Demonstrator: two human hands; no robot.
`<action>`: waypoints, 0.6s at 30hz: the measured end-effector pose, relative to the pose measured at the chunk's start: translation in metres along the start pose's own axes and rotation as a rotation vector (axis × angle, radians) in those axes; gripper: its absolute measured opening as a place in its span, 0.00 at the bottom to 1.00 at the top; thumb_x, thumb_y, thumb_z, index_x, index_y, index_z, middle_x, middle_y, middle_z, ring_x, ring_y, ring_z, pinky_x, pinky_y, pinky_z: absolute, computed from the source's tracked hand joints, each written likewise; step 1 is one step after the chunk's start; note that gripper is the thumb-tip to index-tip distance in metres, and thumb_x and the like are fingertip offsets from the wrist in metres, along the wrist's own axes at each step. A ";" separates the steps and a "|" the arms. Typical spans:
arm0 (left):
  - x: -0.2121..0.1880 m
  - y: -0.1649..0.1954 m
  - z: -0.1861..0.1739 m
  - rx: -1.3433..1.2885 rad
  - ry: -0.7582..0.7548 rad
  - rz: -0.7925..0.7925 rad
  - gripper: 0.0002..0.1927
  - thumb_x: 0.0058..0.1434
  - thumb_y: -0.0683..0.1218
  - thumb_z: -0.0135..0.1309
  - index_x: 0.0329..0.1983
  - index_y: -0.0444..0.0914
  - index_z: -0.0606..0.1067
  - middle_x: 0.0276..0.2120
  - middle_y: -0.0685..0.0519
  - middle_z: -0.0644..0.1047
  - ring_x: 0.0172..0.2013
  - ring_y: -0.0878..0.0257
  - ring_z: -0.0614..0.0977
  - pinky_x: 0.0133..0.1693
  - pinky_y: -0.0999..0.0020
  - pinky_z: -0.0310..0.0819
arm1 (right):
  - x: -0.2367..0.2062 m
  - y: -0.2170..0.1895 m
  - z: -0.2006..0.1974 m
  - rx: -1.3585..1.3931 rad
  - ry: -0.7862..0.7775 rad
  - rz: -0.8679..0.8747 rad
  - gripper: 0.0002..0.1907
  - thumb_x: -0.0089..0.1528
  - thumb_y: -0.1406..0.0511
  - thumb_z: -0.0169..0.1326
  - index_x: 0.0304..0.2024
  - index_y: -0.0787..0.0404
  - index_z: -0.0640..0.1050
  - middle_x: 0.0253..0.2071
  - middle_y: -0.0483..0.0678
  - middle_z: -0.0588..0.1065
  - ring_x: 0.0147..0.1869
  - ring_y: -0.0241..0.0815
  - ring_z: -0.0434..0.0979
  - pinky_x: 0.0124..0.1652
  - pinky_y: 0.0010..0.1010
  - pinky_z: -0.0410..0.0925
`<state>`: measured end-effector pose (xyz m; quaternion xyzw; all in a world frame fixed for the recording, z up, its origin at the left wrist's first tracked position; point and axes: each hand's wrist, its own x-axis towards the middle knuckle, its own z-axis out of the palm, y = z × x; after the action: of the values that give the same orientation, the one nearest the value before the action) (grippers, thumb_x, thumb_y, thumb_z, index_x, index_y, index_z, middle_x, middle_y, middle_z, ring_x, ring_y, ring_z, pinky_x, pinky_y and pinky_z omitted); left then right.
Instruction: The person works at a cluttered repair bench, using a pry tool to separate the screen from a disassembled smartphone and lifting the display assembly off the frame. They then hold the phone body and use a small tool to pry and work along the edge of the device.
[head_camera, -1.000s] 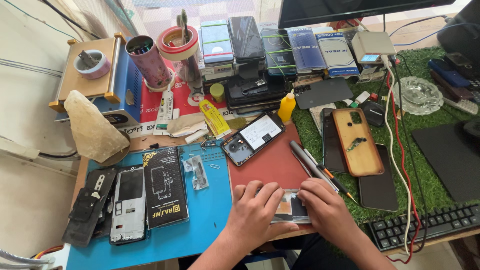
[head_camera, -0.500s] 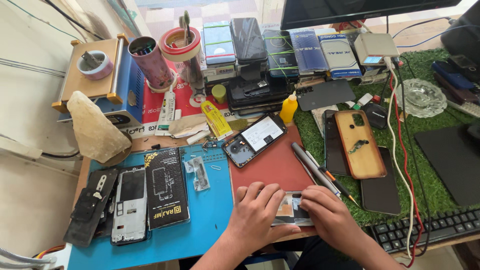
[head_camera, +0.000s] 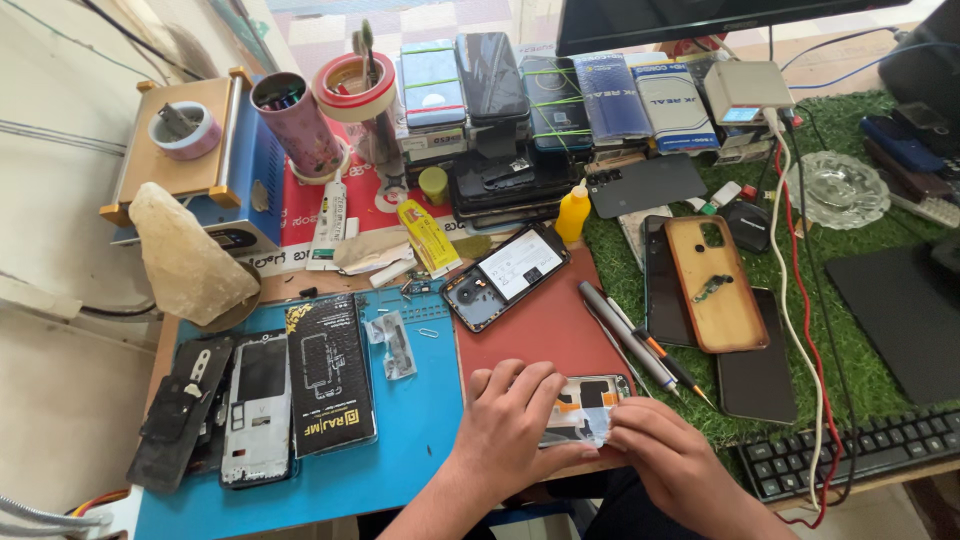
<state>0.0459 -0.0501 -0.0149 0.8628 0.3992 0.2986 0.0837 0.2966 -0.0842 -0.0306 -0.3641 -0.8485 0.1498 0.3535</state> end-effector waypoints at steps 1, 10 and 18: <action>0.001 0.000 0.001 0.005 0.006 0.002 0.40 0.53 0.70 0.63 0.54 0.35 0.75 0.53 0.49 0.76 0.54 0.52 0.73 0.53 0.56 0.60 | -0.002 0.001 -0.001 -0.012 0.001 -0.002 0.16 0.53 0.74 0.61 0.44 0.67 0.77 0.50 0.53 0.76 0.57 0.57 0.78 0.54 0.44 0.72; 0.000 -0.001 -0.001 0.035 0.003 0.017 0.40 0.51 0.70 0.64 0.54 0.35 0.75 0.54 0.49 0.76 0.54 0.52 0.73 0.52 0.56 0.60 | -0.017 0.008 0.002 -0.031 0.011 -0.035 0.17 0.52 0.75 0.61 0.44 0.66 0.77 0.51 0.54 0.75 0.57 0.58 0.78 0.54 0.44 0.73; -0.001 0.000 0.001 0.052 -0.014 0.016 0.41 0.48 0.68 0.66 0.54 0.34 0.75 0.54 0.49 0.76 0.54 0.54 0.74 0.51 0.58 0.60 | -0.030 0.005 0.005 -0.032 0.015 -0.019 0.14 0.55 0.72 0.61 0.44 0.67 0.78 0.50 0.54 0.76 0.56 0.56 0.80 0.55 0.45 0.72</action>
<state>0.0460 -0.0506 -0.0161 0.8699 0.3994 0.2829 0.0616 0.3099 -0.1027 -0.0512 -0.3629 -0.8514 0.1302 0.3556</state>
